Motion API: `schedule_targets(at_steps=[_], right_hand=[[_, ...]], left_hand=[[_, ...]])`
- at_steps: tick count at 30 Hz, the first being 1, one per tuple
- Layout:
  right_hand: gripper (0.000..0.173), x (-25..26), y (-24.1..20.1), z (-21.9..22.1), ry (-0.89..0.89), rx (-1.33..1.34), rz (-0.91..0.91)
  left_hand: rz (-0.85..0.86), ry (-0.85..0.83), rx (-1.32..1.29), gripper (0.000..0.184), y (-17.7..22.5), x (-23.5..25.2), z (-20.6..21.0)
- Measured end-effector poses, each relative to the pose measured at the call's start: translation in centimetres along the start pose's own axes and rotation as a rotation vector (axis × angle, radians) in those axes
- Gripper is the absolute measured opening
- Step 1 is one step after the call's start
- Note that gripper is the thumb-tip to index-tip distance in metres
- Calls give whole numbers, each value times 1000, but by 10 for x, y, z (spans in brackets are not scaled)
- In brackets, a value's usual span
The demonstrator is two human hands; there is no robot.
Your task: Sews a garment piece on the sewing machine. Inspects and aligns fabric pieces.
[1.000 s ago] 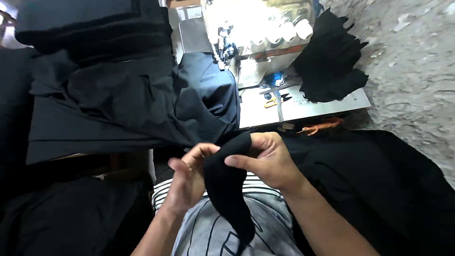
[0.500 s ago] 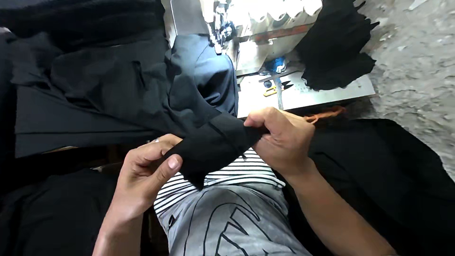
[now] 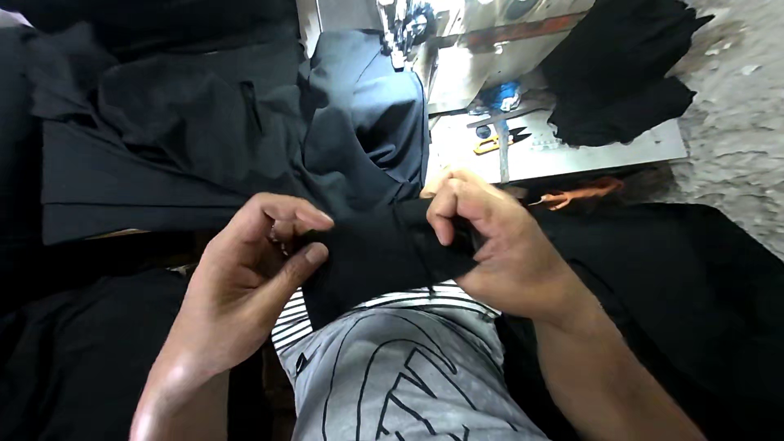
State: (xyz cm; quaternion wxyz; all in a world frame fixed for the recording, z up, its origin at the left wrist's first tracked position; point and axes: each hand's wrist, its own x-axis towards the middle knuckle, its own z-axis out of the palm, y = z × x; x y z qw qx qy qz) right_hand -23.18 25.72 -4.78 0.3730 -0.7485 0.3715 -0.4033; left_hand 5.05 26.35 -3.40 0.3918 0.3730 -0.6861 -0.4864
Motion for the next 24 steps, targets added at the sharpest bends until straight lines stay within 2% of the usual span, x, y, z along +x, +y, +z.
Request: schedule_targets(at_steps=[1,3,5,7,9,11,13,16,20,24], right_hand=[[22,0,-2,-3,30,-148,18],[17,-1,-2,-5,66,-316,31],[11,-1,-1,-4,106,-382,8],[12,-1,0,-3,139,-411,-15],[12,-2,3,-1,152,-397,-28],[13,-2,5,-1,151,-326,-25],[16,-3,6,-1,153,-179,9],[14,-4,5,1,173,135,90],[11,-5,5,8,192,411,200],[12,-7,6,13,218,501,232]], left_hand=[[19,11,239,16,5,0,-1],[77,16,624,19,13,0,1],[127,24,800,15,20,-2,8],[142,38,903,36,22,-4,17],[153,49,969,44,15,-6,24],[156,95,913,32,8,-6,26],[131,143,673,17,4,-5,24],[114,165,345,12,4,-1,21],[112,208,260,10,1,0,25],[120,228,244,8,1,1,27]])
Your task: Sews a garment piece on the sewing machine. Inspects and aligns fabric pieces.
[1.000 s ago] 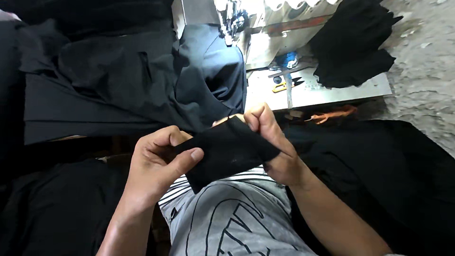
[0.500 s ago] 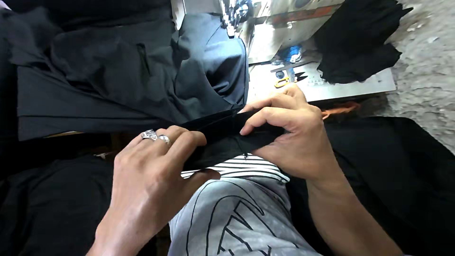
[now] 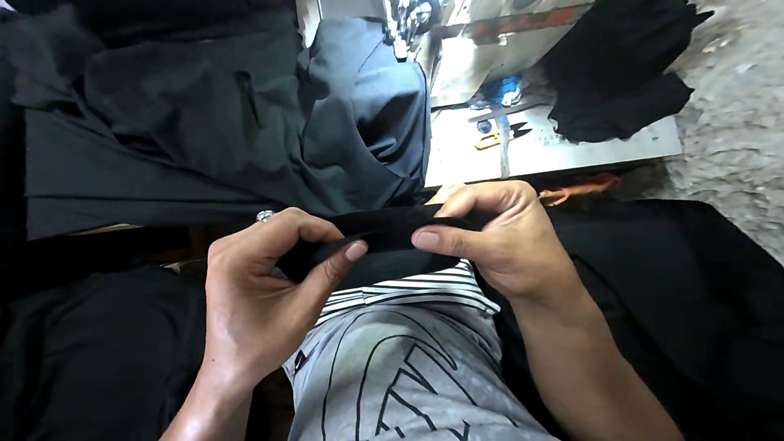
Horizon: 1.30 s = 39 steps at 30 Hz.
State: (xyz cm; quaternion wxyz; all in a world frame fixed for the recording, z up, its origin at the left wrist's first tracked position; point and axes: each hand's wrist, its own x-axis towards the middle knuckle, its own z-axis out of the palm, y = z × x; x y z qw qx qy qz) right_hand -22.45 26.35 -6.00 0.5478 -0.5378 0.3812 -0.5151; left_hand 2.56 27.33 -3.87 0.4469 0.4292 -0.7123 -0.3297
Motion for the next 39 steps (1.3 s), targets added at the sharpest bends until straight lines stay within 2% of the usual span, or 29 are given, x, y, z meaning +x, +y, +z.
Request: schedule_targets(at_steps=[7,10,12,16,17,20,22,29,34,39], right_hand=[[17,0,-2,6,74,-23,-7],[22,1,-2,8,126,-51,-37],[37,3,-2,10,152,-79,-45],[59,7,-4,9,113,-192,17],[54,8,-3,8,91,-194,28],[18,9,0,8,57,-166,19],[11,9,2,8,59,-133,12],[10,13,9,5,56,-11,43],[19,17,9,-15,-80,-85,136],[15,21,9,-28,-65,-161,152]], left_hand=[[-3,85,-20,8,2,3,7],[-8,170,13,29,3,3,15],[6,221,115,37,1,3,20],[50,270,153,13,-5,5,25],[40,256,102,12,-6,6,25],[-34,249,-59,15,-7,8,27],[-41,259,-122,17,-9,8,28],[-39,276,-148,17,-16,15,29],[-77,257,-64,20,-20,28,26],[-89,259,6,22,-23,42,29]])
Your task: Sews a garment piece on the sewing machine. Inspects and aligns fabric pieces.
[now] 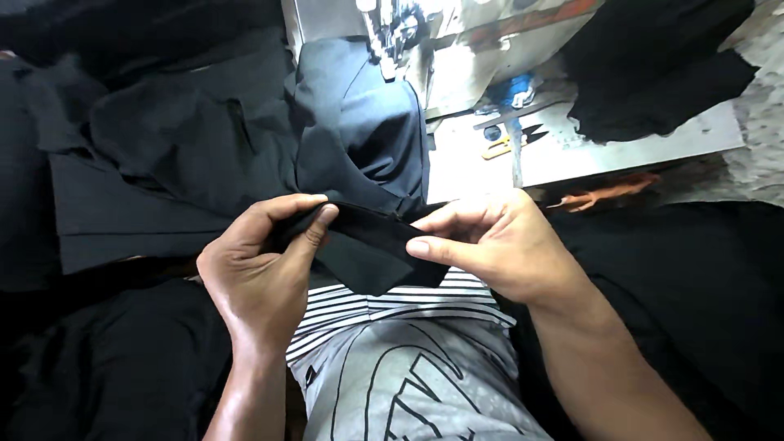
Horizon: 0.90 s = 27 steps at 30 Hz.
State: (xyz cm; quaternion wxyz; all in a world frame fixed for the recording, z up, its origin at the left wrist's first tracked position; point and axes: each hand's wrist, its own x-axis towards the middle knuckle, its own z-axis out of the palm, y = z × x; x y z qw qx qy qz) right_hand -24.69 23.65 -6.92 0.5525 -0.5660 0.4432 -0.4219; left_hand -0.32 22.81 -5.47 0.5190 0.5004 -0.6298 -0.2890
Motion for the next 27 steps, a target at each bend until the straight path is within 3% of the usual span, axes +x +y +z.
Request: schedule_targets(at_steps=[11,16,19,21,24,27], right_hand=[[12,15,8,-8,139,8,-18],[10,33,21,-8,107,87,-18],[11,55,22,-6,151,70,-45],[8,72,22,-8,235,16,-74],[29,91,28,-17,336,-29,-63],[38,98,38,-27,332,-19,35]], left_hand=[[83,-62,149,18,-3,34,4],[79,-131,173,14,-11,59,-1],[194,-207,276,13,-5,93,-5],[325,-161,378,14,2,119,8],[467,-48,495,16,-10,148,43],[448,-19,469,18,-36,154,66]])
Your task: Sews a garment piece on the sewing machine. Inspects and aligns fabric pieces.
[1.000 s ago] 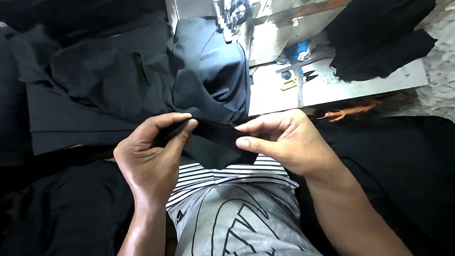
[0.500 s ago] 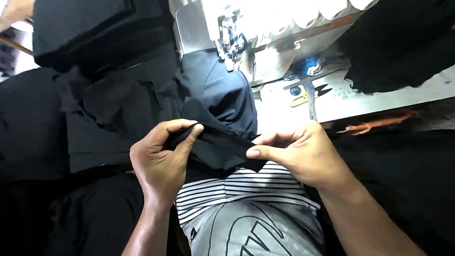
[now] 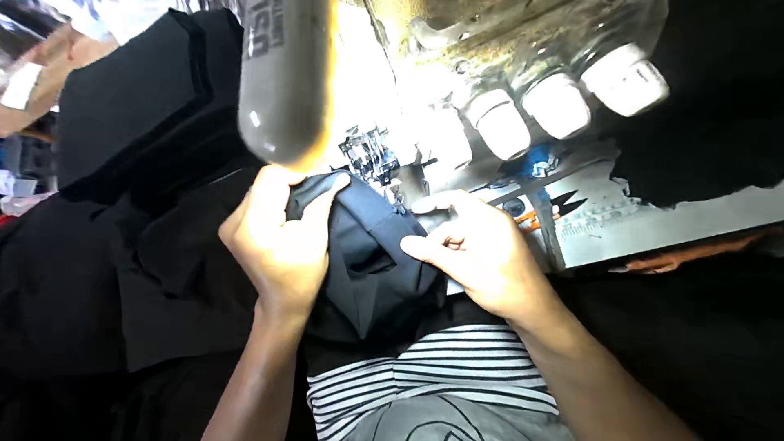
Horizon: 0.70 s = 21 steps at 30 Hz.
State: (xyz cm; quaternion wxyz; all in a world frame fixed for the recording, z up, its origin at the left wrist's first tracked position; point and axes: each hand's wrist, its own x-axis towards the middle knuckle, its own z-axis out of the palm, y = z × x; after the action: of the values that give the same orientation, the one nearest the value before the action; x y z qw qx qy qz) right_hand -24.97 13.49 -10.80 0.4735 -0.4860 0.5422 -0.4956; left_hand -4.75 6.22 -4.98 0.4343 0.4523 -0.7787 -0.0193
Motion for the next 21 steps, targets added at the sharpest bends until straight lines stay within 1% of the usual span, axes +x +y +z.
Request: schedule_targets(at_steps=[1,3,5,10,14,18,21], right_hand=[[36,1,3,-2,-22,1,26],[26,2,7,-6,-63,16,63],[21,0,8,-7,-77,18,71],[17,-6,9,-6,-62,58,53],[15,-8,10,-5,-55,78,56],[17,-7,15,-5,-16,-55,-32],[15,-2,14,-6,-73,-8,-52]], left_hand=[[-14,4,-14,19,-3,-4,6],[-23,11,-70,20,-9,-11,14],[-31,1,-138,22,-12,-14,16],[-25,-23,-91,19,-12,-14,17],[-6,-48,-164,16,-11,-13,18],[-11,-66,-156,11,-7,-10,19],[-17,-67,-117,10,-5,-11,19]])
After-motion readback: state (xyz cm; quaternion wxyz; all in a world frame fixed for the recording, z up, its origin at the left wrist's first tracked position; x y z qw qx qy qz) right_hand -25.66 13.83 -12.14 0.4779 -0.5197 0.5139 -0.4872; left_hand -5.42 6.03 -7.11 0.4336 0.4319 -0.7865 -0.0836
